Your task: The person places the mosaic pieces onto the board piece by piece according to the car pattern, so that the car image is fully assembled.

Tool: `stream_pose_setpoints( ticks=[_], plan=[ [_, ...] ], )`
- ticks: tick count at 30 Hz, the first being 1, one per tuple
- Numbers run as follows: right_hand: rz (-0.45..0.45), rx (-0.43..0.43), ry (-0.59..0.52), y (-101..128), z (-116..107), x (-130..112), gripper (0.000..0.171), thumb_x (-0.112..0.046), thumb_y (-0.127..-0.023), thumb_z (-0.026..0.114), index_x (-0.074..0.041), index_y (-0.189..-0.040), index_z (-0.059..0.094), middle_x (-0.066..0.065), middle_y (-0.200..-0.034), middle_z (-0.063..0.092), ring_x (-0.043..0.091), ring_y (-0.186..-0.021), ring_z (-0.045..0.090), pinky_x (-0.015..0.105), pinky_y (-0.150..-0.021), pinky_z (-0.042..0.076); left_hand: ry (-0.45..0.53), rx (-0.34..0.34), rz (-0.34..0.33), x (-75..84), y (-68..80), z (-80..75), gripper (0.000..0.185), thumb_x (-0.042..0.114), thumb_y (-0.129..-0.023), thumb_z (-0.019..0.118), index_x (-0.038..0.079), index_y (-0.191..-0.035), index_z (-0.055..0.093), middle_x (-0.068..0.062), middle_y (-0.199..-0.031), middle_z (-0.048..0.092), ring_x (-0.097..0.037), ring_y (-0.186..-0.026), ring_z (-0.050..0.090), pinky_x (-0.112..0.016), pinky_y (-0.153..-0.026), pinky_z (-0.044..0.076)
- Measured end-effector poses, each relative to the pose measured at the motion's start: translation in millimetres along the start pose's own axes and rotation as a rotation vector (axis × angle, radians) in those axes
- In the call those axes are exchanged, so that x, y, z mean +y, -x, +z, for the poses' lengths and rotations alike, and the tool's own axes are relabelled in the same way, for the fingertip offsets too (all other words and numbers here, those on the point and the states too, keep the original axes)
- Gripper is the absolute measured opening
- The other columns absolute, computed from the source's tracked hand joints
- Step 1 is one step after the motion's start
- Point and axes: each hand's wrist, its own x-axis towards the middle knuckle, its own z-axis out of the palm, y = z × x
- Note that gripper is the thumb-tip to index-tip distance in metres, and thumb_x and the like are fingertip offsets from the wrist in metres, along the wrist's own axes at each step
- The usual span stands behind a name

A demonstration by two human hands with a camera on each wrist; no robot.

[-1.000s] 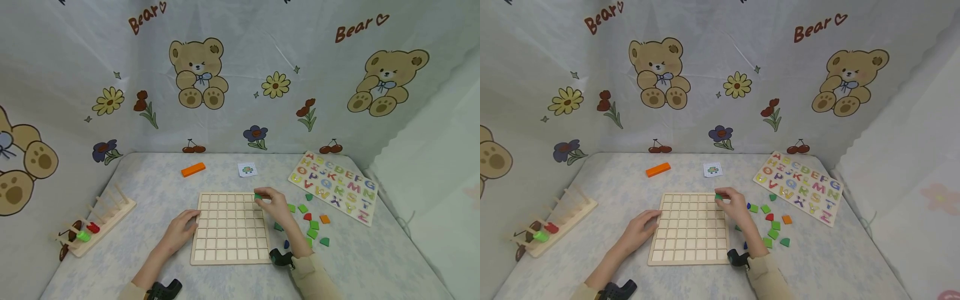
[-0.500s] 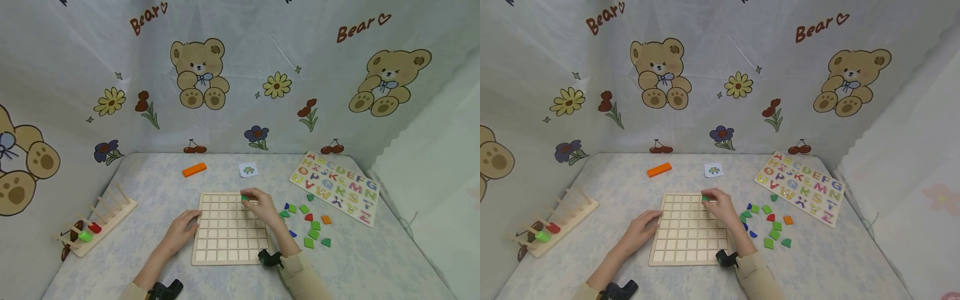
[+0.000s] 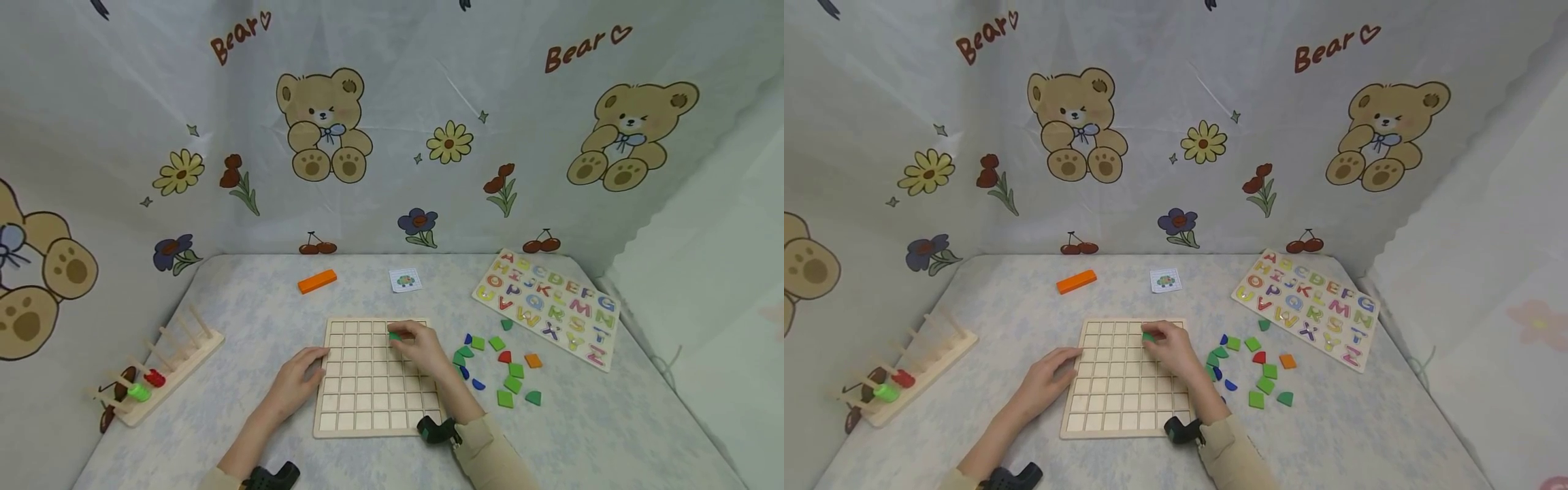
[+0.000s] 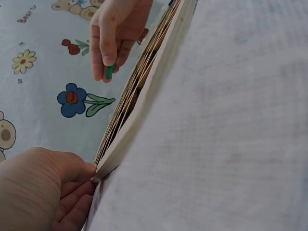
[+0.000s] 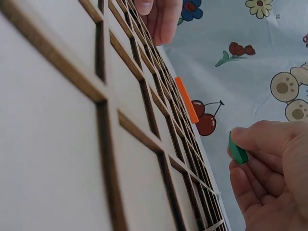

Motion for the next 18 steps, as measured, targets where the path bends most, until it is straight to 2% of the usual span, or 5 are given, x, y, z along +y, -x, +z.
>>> stream_pose_setpoints(
  ticks=[8,18],
  plan=[
    [-0.006,-0.039,0.053,4.2,4.5,10.0,0.026,-0.010,-0.088,0.067,-0.006,-0.115,0.066,0.003,-0.108,0.062,0.019,-0.097,0.061,0.029,-0.081,0.051,-0.009,0.021,0.018,-0.7,0.1,0.4,0.039,0.009,-0.090,0.064,0.005,-0.128,0.058,-0.009,-0.128,0.055,-0.026,-0.121,0.049,-0.046,-0.097,0.042],
    [-0.175,-0.059,0.152,7.0,5.5,20.6,0.026,-0.009,-0.086,0.070,-0.007,-0.112,0.068,0.001,-0.105,0.064,0.016,-0.093,0.058,0.028,-0.077,0.051,-0.003,0.033,0.030,-0.3,0.8,1.6,0.039,0.006,-0.089,0.065,0.004,-0.127,0.059,-0.009,-0.127,0.056,-0.027,-0.120,0.050,-0.046,-0.096,0.043]
  ],
)
